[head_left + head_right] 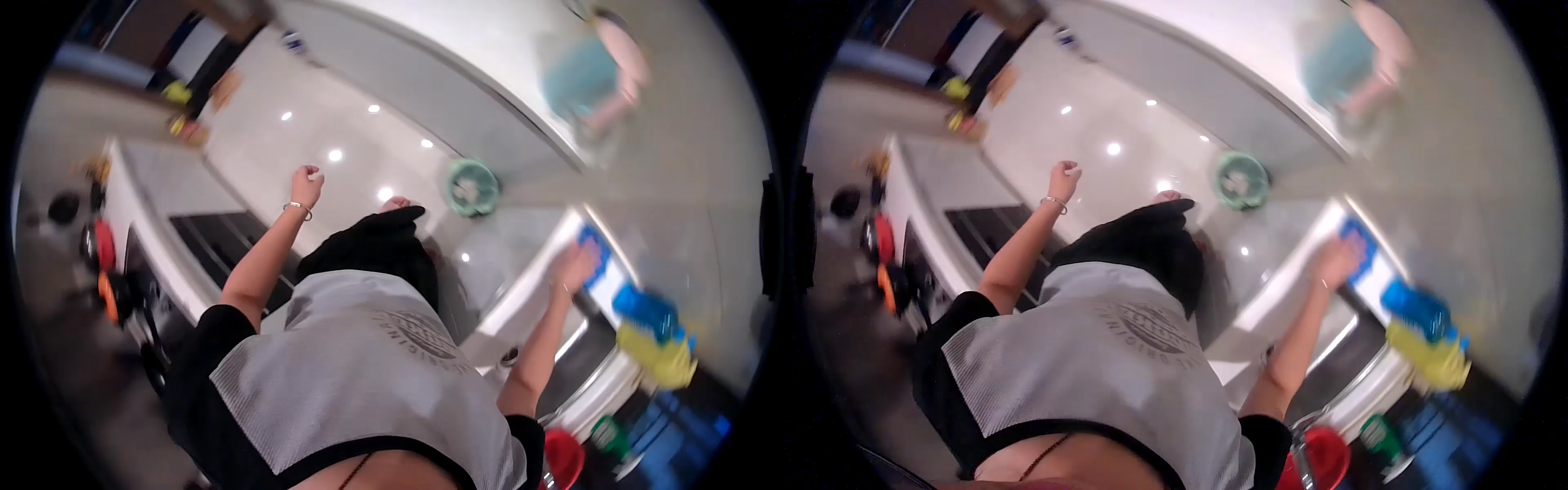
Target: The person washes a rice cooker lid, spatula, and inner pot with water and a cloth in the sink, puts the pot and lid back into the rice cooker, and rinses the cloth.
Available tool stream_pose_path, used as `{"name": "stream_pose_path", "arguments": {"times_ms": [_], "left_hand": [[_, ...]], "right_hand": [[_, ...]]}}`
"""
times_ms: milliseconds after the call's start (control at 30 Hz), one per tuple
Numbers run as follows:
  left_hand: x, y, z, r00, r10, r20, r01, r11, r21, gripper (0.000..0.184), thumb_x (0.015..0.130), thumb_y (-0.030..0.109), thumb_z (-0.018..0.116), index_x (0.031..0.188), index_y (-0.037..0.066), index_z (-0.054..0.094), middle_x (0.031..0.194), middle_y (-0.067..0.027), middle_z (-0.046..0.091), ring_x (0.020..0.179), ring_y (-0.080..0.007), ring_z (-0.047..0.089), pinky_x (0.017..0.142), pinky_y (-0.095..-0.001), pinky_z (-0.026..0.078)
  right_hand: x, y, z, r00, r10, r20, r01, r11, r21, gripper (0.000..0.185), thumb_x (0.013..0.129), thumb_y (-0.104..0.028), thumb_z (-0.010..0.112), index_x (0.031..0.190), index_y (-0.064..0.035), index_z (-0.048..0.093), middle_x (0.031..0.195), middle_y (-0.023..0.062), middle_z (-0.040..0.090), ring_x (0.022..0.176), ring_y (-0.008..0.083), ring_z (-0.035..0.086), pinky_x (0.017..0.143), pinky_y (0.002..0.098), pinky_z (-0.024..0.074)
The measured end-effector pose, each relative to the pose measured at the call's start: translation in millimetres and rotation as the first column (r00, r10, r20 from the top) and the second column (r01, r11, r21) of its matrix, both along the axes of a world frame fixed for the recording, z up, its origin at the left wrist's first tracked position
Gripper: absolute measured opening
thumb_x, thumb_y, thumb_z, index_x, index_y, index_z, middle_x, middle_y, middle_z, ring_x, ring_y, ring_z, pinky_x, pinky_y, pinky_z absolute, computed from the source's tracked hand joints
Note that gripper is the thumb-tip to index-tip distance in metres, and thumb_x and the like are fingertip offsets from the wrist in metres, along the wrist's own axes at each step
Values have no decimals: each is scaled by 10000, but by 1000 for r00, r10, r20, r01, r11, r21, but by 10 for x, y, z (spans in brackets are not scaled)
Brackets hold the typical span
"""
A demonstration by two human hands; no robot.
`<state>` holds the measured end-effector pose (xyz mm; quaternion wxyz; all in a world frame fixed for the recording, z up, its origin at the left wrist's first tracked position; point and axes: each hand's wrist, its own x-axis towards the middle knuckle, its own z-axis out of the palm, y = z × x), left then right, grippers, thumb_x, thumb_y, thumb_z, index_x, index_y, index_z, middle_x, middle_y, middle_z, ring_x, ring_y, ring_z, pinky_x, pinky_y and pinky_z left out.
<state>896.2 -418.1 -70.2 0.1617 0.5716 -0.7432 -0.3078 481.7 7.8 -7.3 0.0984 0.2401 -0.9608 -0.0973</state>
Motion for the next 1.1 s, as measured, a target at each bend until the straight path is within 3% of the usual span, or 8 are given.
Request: {"name": "stream_pose_path", "arguments": {"times_ms": [67,167,233,400,500,600,900,1100], "left_hand": [[656,26,126,980,195,48,-194,980,-35,245,674,155,606,865,5,574,875,-160,573,888,-287,508,791,-353,415],[1520,27,48,885,466,20,-466,881,77,253,668,153,608,873,10,575,850,-156,567,886,-280,511,790,-346,414],[2049,-18,-195,839,543,29,-543,836,78,249,668,156,611,878,27,578,850,-147,553,887,-267,512,793,-335,414],[2853,-506,-427,733,677,-66,-661,732,164,261,687,155,611,918,43,564,934,-142,539,918,-264,504,817,-340,408],[3301,-1076,-516,630,746,-217,-723,665,186,241,705,120,592,923,25,554,948,-137,551,920,-253,521,814,-333,417],[3466,-1661,-365,449,823,-349,-793,546,268,236,716,99,577,932,7,544,920,-116,564,838,-214,558,734,-298,450],[3414,-3179,-22,264,853,-449,-738,479,476,256,775,99,541,1024,52,500,964,-57,532,818,-149,572,655,-267,464],[3877,-4025,-277,80,850,-521,-830,346,437,213,775,82,550,981,42,514,886,-51,562,731,-133,571,581,-243,437]], "right_hand": [[-20,-5,25,974,-107,200,161,947,-279,537,899,-396,296,1260,-4,362,1296,209,355,1226,356,285,1019,488,155],[242,-344,80,901,-423,-93,412,904,-118,496,886,-430,326,1272,-124,381,1365,145,271,1240,365,251,945,552,229],[463,-679,-64,924,-230,-306,126,938,-324,475,864,-434,373,1241,-147,408,1319,144,333,1192,360,320,892,550,289],[1516,-2407,-763,993,81,89,-37,911,-411,385,847,-311,489,1164,-92,489,1301,176,342,1195,354,319,926,467,301],[2164,-3727,-847,841,354,409,-16,772,-635,344,828,-267,531,1091,-46,535,1277,205,345,1191,358,313,964,433,279],[2737,-4910,-366,729,549,409,-146,708,-691,322,827,-232,529,1082,-37,534,1275,206,339,1191,344,315,974,416,272],[2640,-6768,-288,657,637,404,-361,736,-573,266,824,-205,528,1020,-29,568,1273,203,347,1182,345,329,966,401,292],[2365,-8395,-805,579,630,518,-345,765,-544,262,827,-237,539,912,4,595,920,143,591,918,220,547,816,326,410]]}}
